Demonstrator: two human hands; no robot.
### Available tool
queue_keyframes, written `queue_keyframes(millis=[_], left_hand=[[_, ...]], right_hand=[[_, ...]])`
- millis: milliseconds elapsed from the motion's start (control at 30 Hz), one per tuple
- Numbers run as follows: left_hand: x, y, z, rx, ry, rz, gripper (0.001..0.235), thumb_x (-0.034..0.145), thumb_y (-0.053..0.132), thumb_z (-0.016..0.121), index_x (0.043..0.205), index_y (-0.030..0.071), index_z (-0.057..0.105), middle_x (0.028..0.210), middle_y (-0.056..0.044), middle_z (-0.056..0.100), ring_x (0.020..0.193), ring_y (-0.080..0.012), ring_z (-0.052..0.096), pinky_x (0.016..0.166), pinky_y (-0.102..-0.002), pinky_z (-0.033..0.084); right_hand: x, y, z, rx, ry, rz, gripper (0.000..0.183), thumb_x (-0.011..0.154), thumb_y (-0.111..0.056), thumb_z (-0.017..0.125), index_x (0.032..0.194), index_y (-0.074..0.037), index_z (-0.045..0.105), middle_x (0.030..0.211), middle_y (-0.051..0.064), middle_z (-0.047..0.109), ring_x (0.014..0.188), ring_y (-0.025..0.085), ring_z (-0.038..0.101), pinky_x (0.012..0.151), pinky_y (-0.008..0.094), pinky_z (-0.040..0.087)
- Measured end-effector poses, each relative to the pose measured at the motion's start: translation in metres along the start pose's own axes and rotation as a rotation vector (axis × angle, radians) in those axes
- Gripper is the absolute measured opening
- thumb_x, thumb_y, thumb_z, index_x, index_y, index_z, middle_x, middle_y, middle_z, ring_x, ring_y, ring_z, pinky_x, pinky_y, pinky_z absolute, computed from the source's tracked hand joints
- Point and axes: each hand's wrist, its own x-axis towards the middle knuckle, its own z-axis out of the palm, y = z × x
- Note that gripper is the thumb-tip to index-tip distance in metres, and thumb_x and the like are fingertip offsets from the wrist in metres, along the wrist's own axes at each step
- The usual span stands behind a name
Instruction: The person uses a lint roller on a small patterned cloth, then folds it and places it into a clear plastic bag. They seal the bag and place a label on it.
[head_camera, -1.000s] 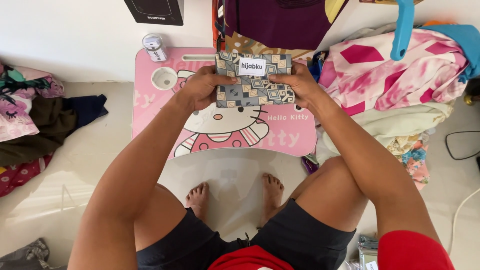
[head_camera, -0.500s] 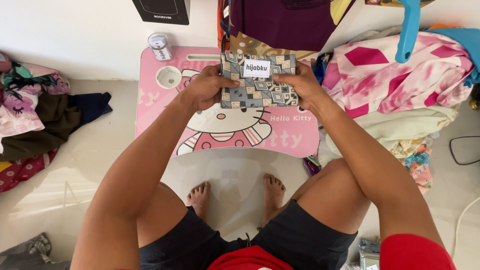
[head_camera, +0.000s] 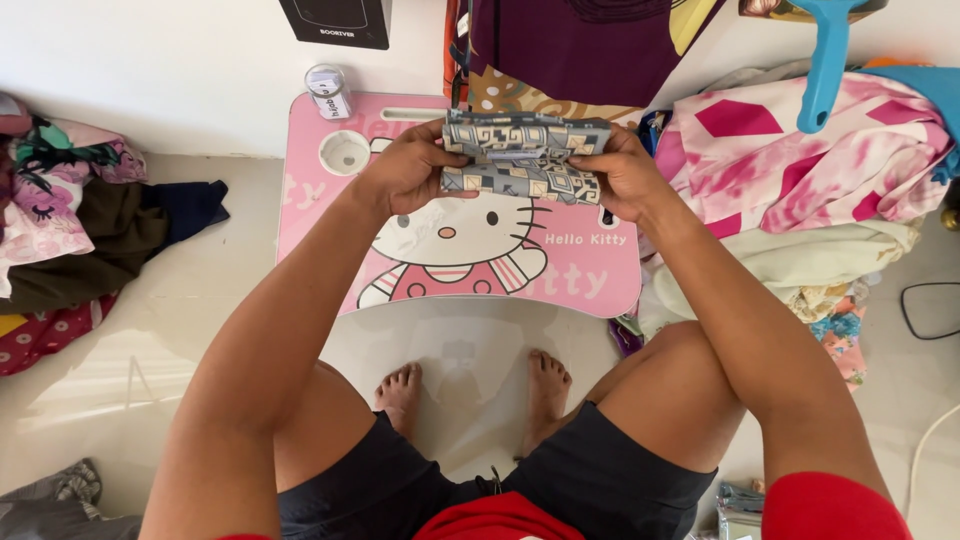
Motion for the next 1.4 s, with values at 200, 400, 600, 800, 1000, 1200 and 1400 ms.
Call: queue_keyframes(millis=[200, 400, 600, 800, 1000, 1200, 1400], left_hand=[[0.025, -0.011, -0.025, -0.046, 0.018, -0.04, 0.023, 0.094, -0.006, 0.051, 0.111, 0.001, 0.066, 0.11, -0.02, 0.074, 0.096, -0.0362, 0.077, 0.079, -0.052, 0.069], [0.026, -0.002, -0.024, -0.046, 0.054, -0.038, 0.026, 0.096, -0.004, 0.041, 0.106, 0.001, 0.064, 0.106, -0.018, 0.074, 0.095, -0.0309, 0.078, 0.083, -0.046, 0.069], [0.026, -0.004, -0.011, -0.127, 0.101, -0.071, 0.034, 0.094, -0.004, 0.032, 0.114, -0.002, 0.06, 0.113, -0.024, 0.07, 0.101, -0.038, 0.076, 0.087, -0.047, 0.068], [0.036, -0.012, -0.018, -0.179, 0.127, -0.081, 0.038, 0.096, -0.006, 0.028, 0.122, -0.004, 0.055, 0.116, -0.027, 0.066, 0.103, -0.0464, 0.073, 0.088, -0.051, 0.067], [0.043, -0.018, -0.055, 0.078, 0.18, -0.206, 0.032, 0.094, 0.0, 0.042, 0.119, -0.002, 0.061, 0.11, -0.021, 0.069, 0.099, -0.0372, 0.075, 0.083, -0.047, 0.069], [0.026, -0.013, -0.063, 0.456, 0.205, -0.274, 0.036, 0.088, 0.004, 0.052, 0.119, 0.01, 0.069, 0.099, -0.012, 0.069, 0.085, -0.0283, 0.072, 0.067, -0.041, 0.067], [-0.027, 0.013, -0.045, 0.942, 0.362, -0.071, 0.033, 0.086, 0.023, 0.066, 0.116, 0.01, 0.072, 0.093, -0.01, 0.075, 0.082, -0.0282, 0.078, 0.067, -0.044, 0.064]], right_hand=[[0.0, -0.009, -0.006, -0.016, -0.061, 0.056, 0.035, 0.068, 0.012, 0.069, 0.102, 0.001, 0.071, 0.099, 0.015, 0.075, 0.086, 0.023, 0.077, 0.074, 0.032, 0.064], [-0.019, -0.044, 0.027, -0.313, -0.317, -0.042, 0.022, 0.077, -0.008, 0.072, 0.097, 0.0, 0.069, 0.108, 0.014, 0.073, 0.092, 0.014, 0.069, 0.072, 0.024, 0.057], [-0.036, -0.047, 0.071, -1.073, -0.348, -0.314, 0.084, 0.07, -0.048, 0.096, 0.119, -0.006, 0.042, 0.125, 0.027, 0.065, 0.112, 0.043, 0.062, 0.094, 0.054, 0.048], [-0.047, -0.039, 0.107, -1.465, -0.347, -0.44, 0.085, 0.083, -0.018, 0.073, 0.153, -0.014, 0.026, 0.151, 0.023, 0.046, 0.128, 0.05, 0.057, 0.098, 0.064, 0.05], [-0.062, -0.058, 0.131, -1.63, -0.7, -0.25, 0.079, 0.09, 0.009, 0.049, 0.157, -0.033, 0.038, 0.159, 0.025, 0.027, 0.122, 0.057, 0.057, 0.087, 0.06, 0.057], [-0.078, -0.058, 0.144, -1.479, -0.736, -0.093, 0.083, 0.087, 0.009, 0.045, 0.157, -0.036, 0.037, 0.158, 0.022, 0.036, 0.121, 0.058, 0.056, 0.093, 0.065, 0.052], [-0.06, -0.051, 0.109, -1.487, -0.608, -0.091, 0.085, 0.086, -0.001, 0.047, 0.162, -0.035, 0.031, 0.156, 0.021, 0.043, 0.118, 0.055, 0.06, 0.093, 0.064, 0.051]])
